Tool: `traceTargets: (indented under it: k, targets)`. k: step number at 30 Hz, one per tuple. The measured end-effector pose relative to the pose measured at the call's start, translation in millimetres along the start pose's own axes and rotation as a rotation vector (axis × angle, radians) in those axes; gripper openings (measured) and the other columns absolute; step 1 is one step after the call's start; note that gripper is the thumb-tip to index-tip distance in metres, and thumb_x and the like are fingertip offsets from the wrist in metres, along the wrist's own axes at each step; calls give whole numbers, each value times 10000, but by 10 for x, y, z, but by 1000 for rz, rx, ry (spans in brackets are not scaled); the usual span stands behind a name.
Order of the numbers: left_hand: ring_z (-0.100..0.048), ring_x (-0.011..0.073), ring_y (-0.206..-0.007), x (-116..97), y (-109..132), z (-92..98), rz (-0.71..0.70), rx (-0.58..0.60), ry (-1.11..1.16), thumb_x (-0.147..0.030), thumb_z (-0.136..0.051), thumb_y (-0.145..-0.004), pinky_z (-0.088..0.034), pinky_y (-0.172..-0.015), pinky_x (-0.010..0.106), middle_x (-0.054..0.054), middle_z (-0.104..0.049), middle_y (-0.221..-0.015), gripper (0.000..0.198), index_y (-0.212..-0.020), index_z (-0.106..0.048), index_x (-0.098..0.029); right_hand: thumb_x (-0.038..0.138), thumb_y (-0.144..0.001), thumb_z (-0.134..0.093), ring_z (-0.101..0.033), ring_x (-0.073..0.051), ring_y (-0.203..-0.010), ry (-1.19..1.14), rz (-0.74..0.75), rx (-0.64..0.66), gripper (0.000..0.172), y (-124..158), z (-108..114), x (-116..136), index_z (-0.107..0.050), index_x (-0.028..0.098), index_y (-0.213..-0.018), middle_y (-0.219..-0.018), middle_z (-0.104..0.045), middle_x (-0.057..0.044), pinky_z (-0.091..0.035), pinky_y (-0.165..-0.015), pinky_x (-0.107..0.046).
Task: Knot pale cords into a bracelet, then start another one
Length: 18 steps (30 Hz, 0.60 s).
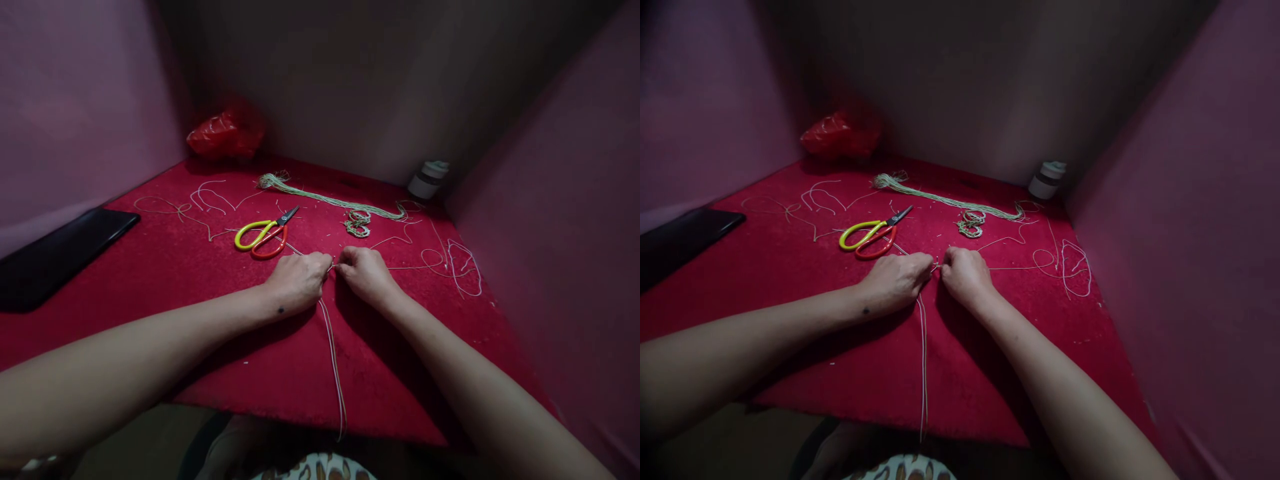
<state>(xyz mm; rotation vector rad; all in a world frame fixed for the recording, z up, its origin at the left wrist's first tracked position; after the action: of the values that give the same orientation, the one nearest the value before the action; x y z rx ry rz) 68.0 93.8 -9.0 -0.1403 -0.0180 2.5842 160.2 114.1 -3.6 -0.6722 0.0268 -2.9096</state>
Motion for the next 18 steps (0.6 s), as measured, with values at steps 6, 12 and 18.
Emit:
traceTargets:
  k: [6,12,18]
  targets:
    - [-608,219,-724,-4,-6,8,5,5,3,-202,-368,-864,-318,-552,285,65,-638,-843,213,-920,-570,-163,156,-743,-474,-594,-181,-720,52,-25,-11,183,55,8,26,-655,174,-756,-762,-684,-86,-363,-645,-256]
    - [-603,213,-733,5,-7,-1,9,8,12,-206,-360,-866,-323,-562,285,71,-640,-856,222,-922,-569,-159,168,-739,-461,-602,-181,-727,77,-38,1,200,51,-8,5,-659,177,-761,-766,-685,-84,-372,-653,-253]
    - [-604,226,-729,0,-12,-4,7,16,27,-194,-357,-858,-342,-573,298,79,-640,-847,224,-913,-570,-157,179,-742,-443,-619,-220,-800,118,-64,3,236,24,-20,-2,-671,177,-804,-826,-693,-115,-381,-687,-283]
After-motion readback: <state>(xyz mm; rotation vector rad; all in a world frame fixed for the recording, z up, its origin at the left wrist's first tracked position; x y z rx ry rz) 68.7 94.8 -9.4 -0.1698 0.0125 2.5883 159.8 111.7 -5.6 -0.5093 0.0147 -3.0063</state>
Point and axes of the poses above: each hand's wrist, its own y-axis away from the middle knuckle, its own z-axis out of the back of the hand, x = y × z, the point moved 9 cm from there along -y, towards the middle knuckle
